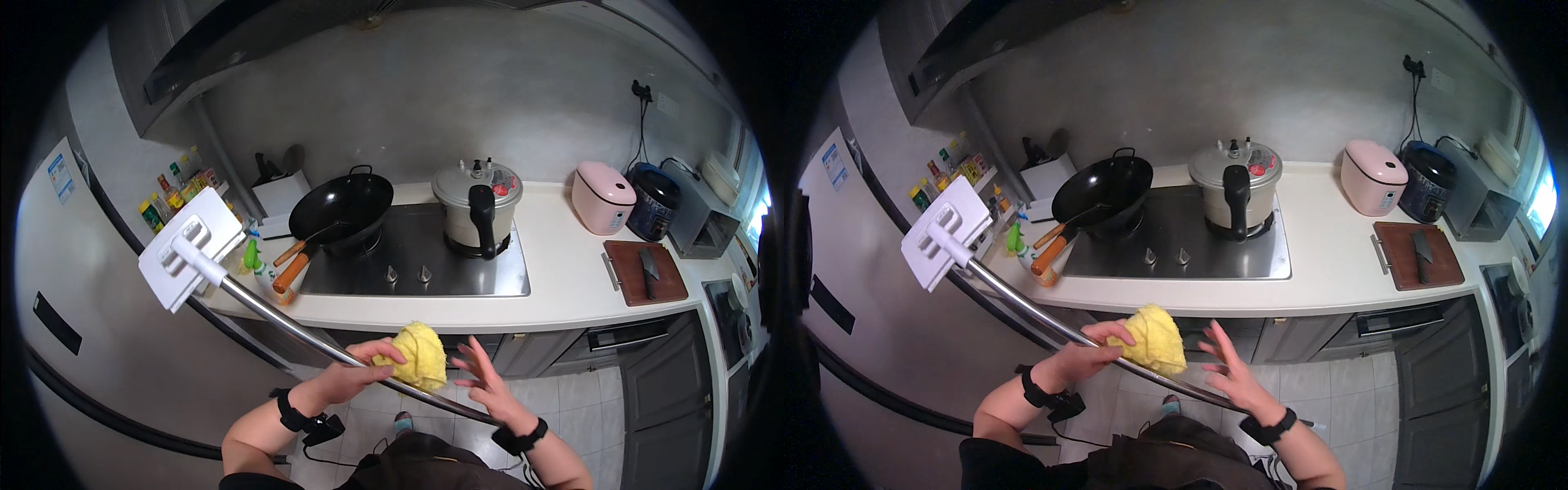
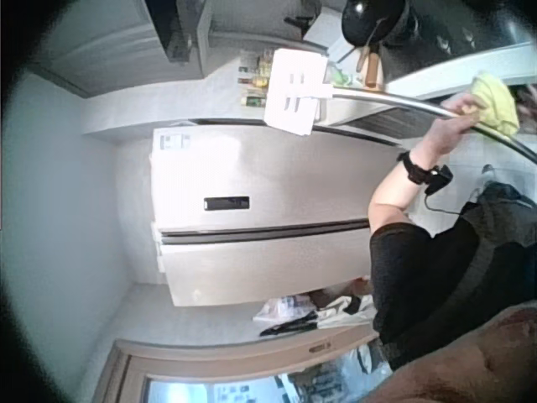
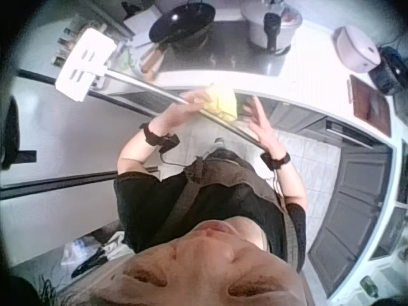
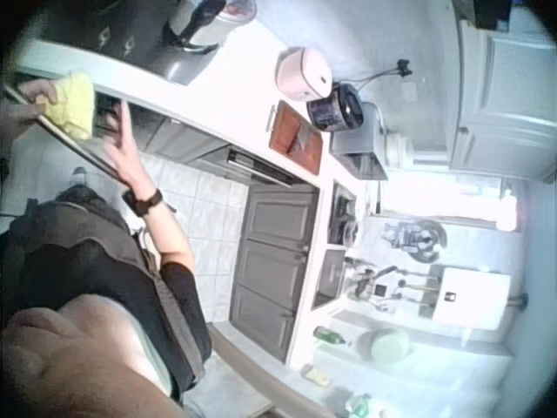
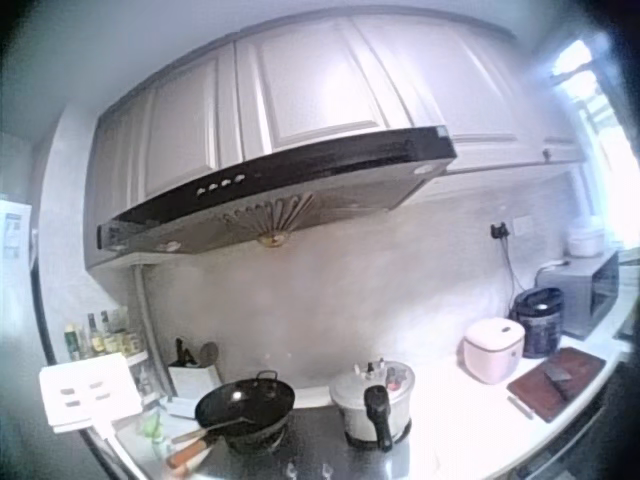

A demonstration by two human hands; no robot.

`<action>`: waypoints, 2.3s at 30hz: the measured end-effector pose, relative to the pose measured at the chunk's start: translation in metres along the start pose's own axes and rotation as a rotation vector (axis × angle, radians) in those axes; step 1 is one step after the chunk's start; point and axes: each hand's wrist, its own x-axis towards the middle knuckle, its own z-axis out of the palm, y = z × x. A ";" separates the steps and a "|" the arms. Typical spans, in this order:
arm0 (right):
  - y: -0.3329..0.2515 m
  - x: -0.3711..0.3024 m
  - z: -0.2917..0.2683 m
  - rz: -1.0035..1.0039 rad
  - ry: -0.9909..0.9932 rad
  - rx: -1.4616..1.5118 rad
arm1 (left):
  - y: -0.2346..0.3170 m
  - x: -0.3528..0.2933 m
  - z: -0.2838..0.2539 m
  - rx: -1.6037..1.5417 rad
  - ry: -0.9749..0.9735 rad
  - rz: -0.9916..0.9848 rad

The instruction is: The person cleans the kitchen wall and upper cabinets using a long-handled mop with a yellow cloth, then switches to a handheld yellow cloth to wipe the wall and countertop. They spray cleaner from a green bottle onto the wall and continue wiping with the cloth.

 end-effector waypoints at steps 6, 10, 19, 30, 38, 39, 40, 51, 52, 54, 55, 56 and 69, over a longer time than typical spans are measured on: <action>-0.002 0.068 0.074 -0.001 -0.173 0.122 | -0.009 -0.023 -0.019 0.080 -0.024 -0.070; 0.019 0.098 0.088 0.138 0.128 0.195 | -0.019 -0.047 -0.047 -0.083 0.058 -0.097; -0.058 0.180 0.034 0.017 0.194 -0.106 | -0.012 -0.135 -0.142 0.020 0.519 -0.156; -0.237 0.321 0.001 -0.016 0.452 -0.305 | -0.013 -0.226 -0.213 0.230 0.901 -0.144; -0.308 0.460 -0.047 -0.158 0.459 -0.186 | -0.004 -0.235 -0.230 0.413 1.022 -0.249; -0.313 0.480 -0.057 -0.204 0.377 -0.140 | -0.005 -0.233 -0.231 0.327 1.043 -0.236; -0.316 0.501 -0.067 -0.250 0.408 -0.097 | -0.007 -0.229 -0.231 0.238 1.067 -0.224; -0.280 0.694 -0.103 -0.724 1.091 -0.966 | 0.002 -0.179 -0.217 0.182 1.369 -0.284; -0.274 0.705 -0.107 -0.776 1.117 -1.055 | 0.003 -0.176 -0.216 0.189 1.387 -0.291; -0.265 0.729 -0.116 -0.862 1.062 -1.217 | 0.002 -0.171 -0.215 0.152 1.474 -0.319; -0.258 0.740 -0.121 -0.872 1.045 -1.294 | 0.002 -0.170 -0.213 0.146 1.509 -0.327; -0.249 0.751 -0.125 -0.881 1.044 -1.343 | 0.001 -0.169 -0.213 0.141 1.543 -0.336; -0.080 0.777 -0.129 -0.737 0.756 -1.938 | -0.024 -0.170 -0.234 0.118 1.681 -0.308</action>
